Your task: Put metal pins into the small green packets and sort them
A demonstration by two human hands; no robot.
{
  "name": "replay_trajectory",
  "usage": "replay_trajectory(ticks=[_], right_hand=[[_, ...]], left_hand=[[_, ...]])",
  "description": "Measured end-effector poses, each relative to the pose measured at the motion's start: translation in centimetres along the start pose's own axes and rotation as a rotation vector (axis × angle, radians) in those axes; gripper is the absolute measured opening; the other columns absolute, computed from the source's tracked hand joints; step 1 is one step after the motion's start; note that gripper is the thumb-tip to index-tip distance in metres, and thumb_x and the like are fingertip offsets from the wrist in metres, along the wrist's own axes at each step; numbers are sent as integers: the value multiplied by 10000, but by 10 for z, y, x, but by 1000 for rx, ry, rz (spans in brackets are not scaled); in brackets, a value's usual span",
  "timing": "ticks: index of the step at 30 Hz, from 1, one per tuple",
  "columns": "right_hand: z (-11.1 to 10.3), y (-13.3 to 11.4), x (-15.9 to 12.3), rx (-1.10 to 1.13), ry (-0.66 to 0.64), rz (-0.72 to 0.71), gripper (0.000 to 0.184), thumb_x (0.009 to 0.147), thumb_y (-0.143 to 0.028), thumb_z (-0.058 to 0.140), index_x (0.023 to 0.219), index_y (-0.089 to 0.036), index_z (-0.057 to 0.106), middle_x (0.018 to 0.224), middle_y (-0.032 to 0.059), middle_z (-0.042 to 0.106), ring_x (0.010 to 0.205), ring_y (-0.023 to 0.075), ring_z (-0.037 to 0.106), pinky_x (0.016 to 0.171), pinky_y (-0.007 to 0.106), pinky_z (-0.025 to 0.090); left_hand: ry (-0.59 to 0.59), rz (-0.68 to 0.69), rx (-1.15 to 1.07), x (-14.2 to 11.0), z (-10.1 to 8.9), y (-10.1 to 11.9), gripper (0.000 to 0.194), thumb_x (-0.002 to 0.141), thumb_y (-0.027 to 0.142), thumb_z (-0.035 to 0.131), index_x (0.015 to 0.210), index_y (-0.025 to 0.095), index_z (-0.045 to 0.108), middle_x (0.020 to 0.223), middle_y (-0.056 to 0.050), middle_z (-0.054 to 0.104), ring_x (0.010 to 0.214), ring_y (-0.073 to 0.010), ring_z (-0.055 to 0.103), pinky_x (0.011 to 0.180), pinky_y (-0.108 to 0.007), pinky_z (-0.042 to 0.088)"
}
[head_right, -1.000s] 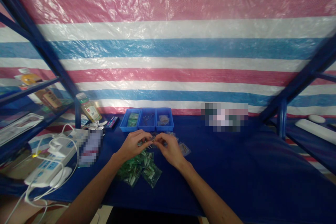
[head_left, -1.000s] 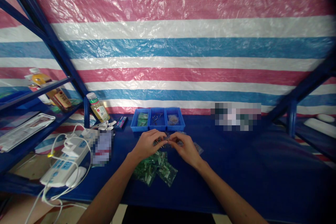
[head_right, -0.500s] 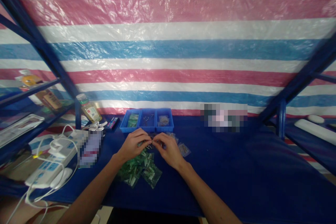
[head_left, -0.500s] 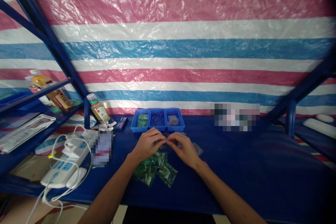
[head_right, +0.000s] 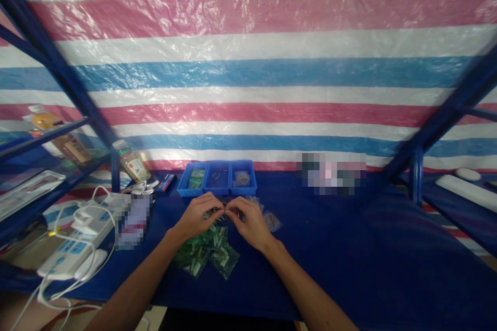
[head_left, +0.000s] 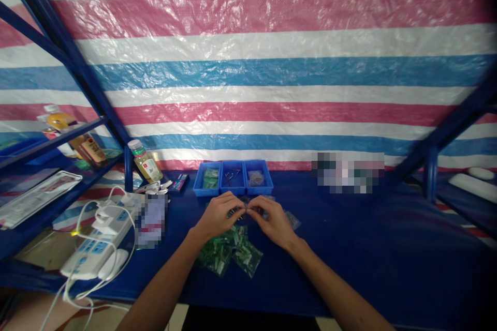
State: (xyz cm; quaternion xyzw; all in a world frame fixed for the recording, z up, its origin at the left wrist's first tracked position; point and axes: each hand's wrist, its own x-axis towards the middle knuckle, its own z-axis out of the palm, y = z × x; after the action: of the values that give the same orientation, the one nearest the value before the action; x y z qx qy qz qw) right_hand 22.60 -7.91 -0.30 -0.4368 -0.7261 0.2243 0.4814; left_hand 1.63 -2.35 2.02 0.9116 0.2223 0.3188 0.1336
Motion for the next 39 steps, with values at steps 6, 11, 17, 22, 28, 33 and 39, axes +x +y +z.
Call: replay_trajectory(ticks=[6, 11, 17, 22, 28, 33, 39], right_hand=[[0, -4, 0, -9, 7, -21, 204, 1022, -356, 558, 932, -227, 686, 850, 48, 680, 752, 204, 626, 707, 317, 505], [1, -4, -1, -21, 12, -37, 197, 1020, -330, 553, 914, -228, 683, 849, 45, 683, 758, 205, 634, 724, 327, 506], [3, -1, -3, -30, -11, -47, 191, 1027, -321, 541, 930, -232, 678, 863, 46, 675, 755, 203, 630, 720, 325, 498], [3, -1, -3, -33, -9, -53, 183, 1027, -323, 543, 941, -232, 676, 860, 41, 672, 751, 201, 631, 720, 321, 496], [1, -4, -2, -40, -21, -40, 189, 1031, -332, 541, 945, -231, 676, 858, 41, 671, 752, 200, 631, 702, 312, 495], [1, -5, -2, -58, -21, -53, 176, 1031, -303, 543, 943, -226, 675, 855, 37, 669, 755, 195, 630, 709, 305, 489], [3, -1, -3, -69, -18, -89, 151, 1028, -253, 549, 954, -222, 676, 863, 35, 673, 766, 190, 638, 725, 299, 487]], left_hand=[[11, -12, 12, -1, 1, 0, 152, 997, 263, 583, 973, 168, 699, 903, -82, 721, 887, -197, 642, 808, -341, 534], [11, 28, 20, -1, 1, 0, 172, 987, 285, 593, 1004, 172, 722, 940, -92, 742, 897, -202, 662, 834, -354, 551], [-33, 34, 31, 0, 0, 0, 169, 1000, 275, 590, 990, 180, 729, 949, -83, 753, 900, -202, 662, 838, -355, 550], [-43, 34, 45, 0, 0, -1, 170, 1007, 269, 585, 987, 178, 727, 953, -73, 754, 903, -199, 661, 846, -353, 538], [-37, 41, 47, 0, 1, -1, 170, 1009, 267, 582, 997, 180, 727, 958, -76, 752, 910, -198, 662, 842, -349, 538], [-37, 39, 44, -1, 2, -3, 163, 1008, 263, 587, 999, 175, 723, 961, -75, 752, 910, -197, 655, 839, -345, 531], [-22, 52, 37, 0, 2, -4, 144, 1000, 248, 602, 974, 168, 718, 950, -70, 752, 899, -194, 651, 828, -336, 522]])
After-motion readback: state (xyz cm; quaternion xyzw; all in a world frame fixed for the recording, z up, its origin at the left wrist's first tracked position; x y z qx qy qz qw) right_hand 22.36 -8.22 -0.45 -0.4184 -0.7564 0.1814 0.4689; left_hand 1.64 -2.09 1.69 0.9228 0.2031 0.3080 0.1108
